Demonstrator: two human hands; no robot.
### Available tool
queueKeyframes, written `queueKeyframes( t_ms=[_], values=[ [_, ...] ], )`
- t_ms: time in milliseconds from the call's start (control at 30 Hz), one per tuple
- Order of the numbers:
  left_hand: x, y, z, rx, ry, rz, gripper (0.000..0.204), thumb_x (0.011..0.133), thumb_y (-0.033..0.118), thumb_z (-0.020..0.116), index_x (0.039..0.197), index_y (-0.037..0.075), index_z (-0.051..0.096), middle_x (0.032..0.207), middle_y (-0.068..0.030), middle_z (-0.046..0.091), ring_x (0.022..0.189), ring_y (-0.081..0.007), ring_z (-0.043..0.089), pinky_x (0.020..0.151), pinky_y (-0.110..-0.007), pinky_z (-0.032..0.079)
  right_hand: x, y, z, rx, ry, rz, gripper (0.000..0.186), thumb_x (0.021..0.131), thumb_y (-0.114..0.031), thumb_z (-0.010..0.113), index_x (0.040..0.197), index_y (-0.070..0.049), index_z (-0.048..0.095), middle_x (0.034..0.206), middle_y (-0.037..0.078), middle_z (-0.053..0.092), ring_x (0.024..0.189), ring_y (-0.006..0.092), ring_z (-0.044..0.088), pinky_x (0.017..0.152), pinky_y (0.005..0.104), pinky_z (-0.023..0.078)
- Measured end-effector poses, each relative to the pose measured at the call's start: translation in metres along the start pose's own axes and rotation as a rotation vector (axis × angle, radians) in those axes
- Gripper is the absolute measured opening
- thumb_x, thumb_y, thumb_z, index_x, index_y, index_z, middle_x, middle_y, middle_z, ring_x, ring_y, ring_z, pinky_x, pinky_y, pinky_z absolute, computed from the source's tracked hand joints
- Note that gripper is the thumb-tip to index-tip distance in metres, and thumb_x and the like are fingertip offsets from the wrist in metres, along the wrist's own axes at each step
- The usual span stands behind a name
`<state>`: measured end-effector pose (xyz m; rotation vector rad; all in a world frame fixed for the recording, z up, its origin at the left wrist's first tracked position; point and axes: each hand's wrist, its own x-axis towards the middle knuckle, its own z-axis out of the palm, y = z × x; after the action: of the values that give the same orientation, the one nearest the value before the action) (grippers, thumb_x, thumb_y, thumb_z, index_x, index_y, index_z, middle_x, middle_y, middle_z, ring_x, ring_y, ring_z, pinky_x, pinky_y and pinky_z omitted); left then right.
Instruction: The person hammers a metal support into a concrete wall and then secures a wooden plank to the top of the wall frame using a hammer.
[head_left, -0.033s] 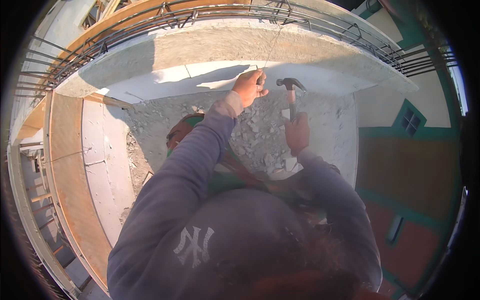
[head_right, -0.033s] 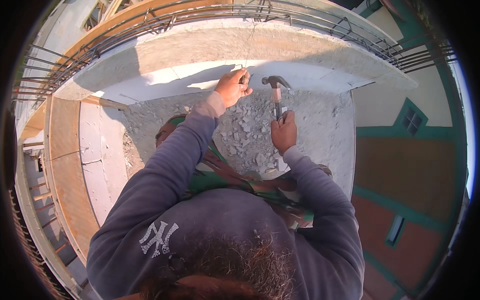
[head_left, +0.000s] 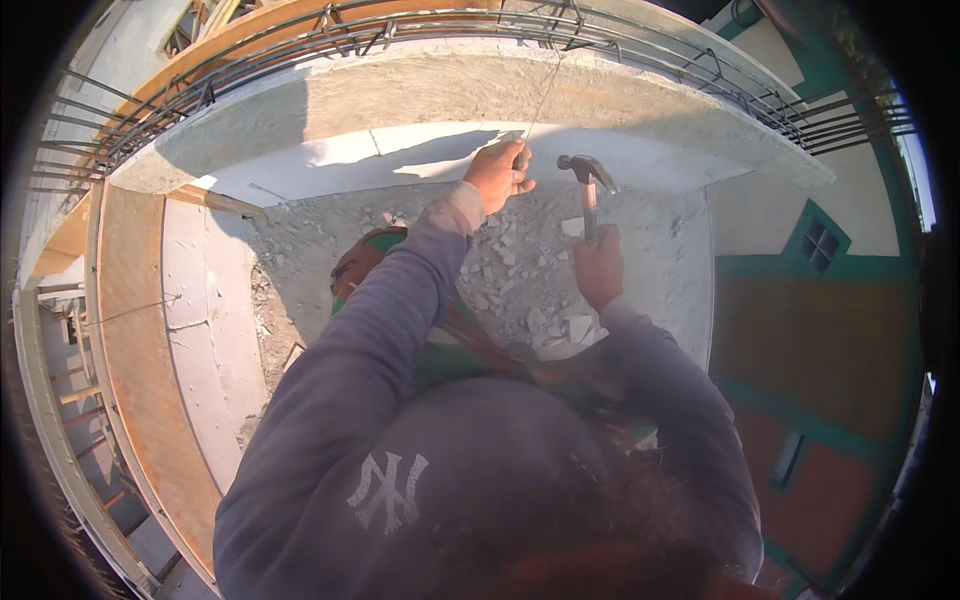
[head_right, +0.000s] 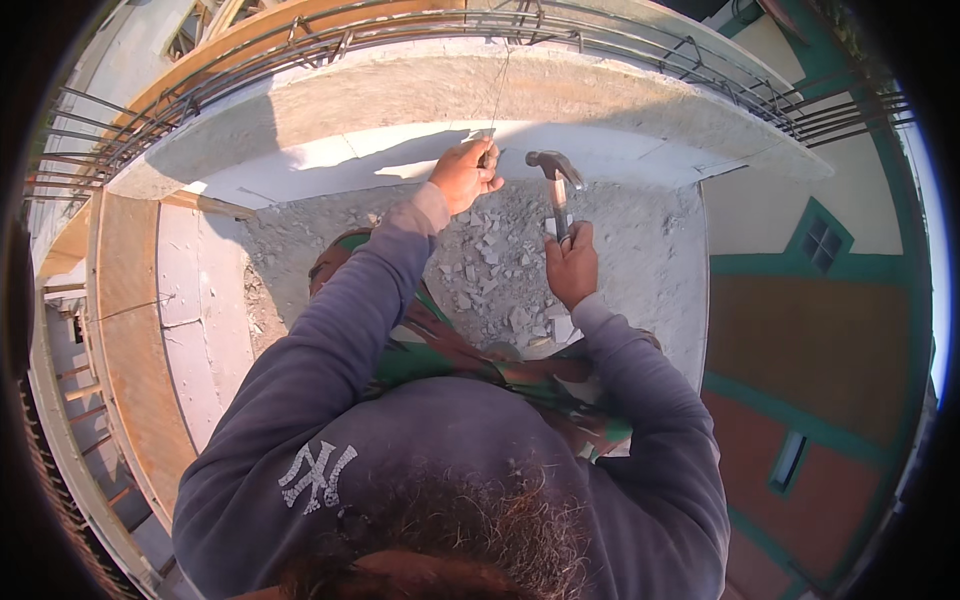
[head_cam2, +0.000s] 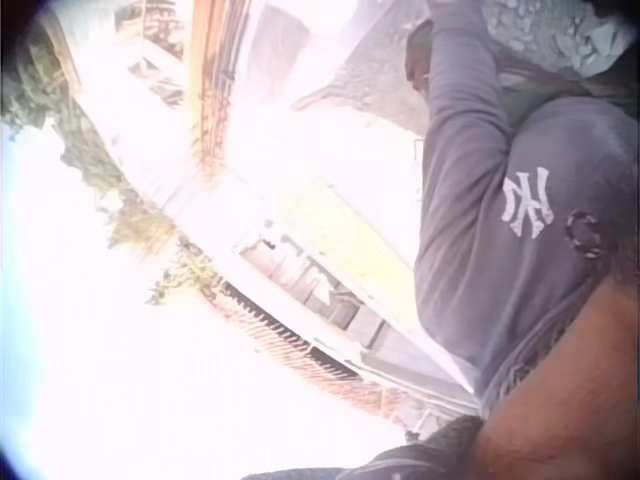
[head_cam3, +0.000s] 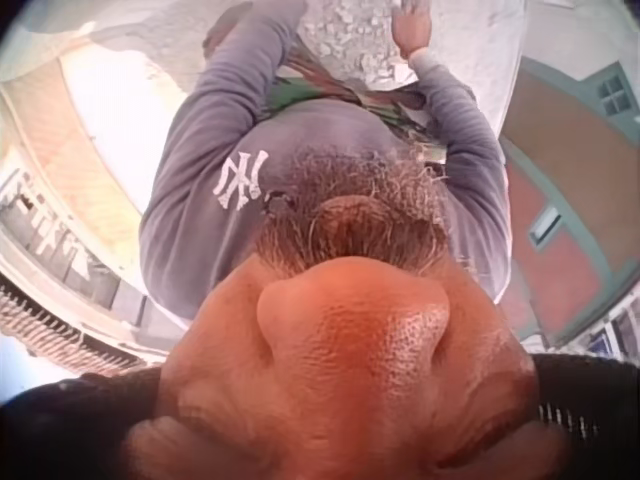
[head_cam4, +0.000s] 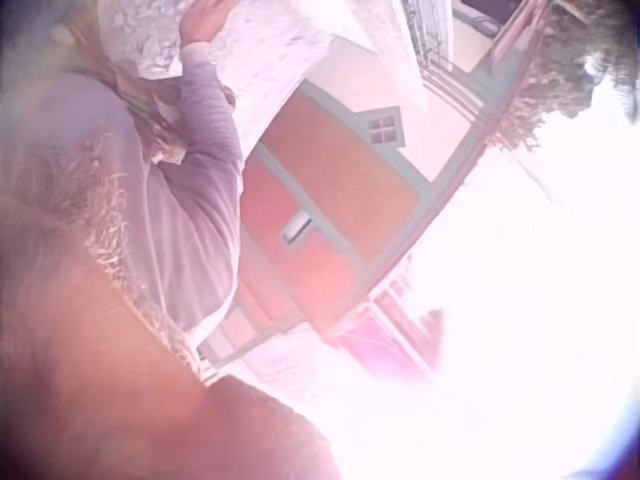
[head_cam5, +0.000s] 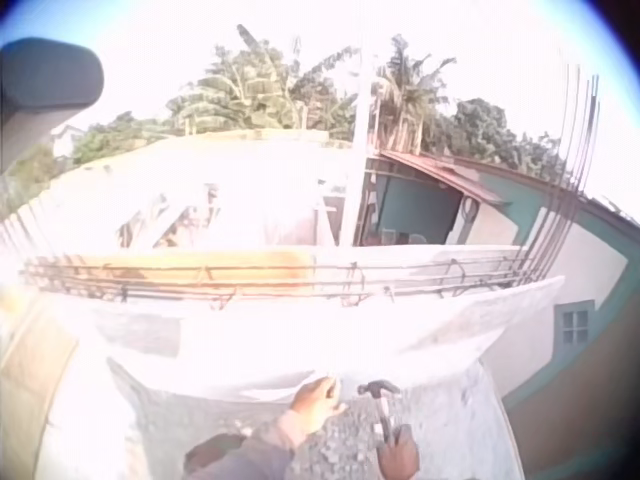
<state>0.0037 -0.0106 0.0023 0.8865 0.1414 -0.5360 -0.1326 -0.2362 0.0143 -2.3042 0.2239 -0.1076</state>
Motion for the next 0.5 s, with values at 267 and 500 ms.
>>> queueKeyframes(
  t_ms=[267, 500],
  values=[
    [0.002, 0.000, -0.004, 0.164, 0.023, 0.026, 0.029, 0.108, 0.034, 0.054, 0.087, 0.014, 0.056, 0.070, 0.0051, 0.046, 0.062, -0.0098, 0.046, 0.068, -0.035, 0.048, 0.005, 0.002, -0.023, -0.145, -0.003, -0.433, 0.030, 0.090, -0.032, 0.077, 0.084, -0.006, 0.063, 0.074, 0.015, 0.064, 0.070, 0.0393, 0.064, 0.061, 0.0465, 0.048],
    [-0.006, 0.000, 0.014, 0.174, 0.183, 0.036, 0.027, 0.106, 0.035, 0.056, 0.091, 0.013, 0.060, 0.073, 0.0046, 0.049, 0.062, -0.0109, 0.048, 0.062, -0.032, 0.041, 0.029, 0.019, -0.008, -0.301, -0.096, -0.364, 0.030, 0.086, -0.031, 0.077, 0.077, -0.006, 0.064, 0.073, 0.018, 0.063, 0.070, 0.0433, 0.062, 0.062, 0.0493, 0.049]
  ],
)
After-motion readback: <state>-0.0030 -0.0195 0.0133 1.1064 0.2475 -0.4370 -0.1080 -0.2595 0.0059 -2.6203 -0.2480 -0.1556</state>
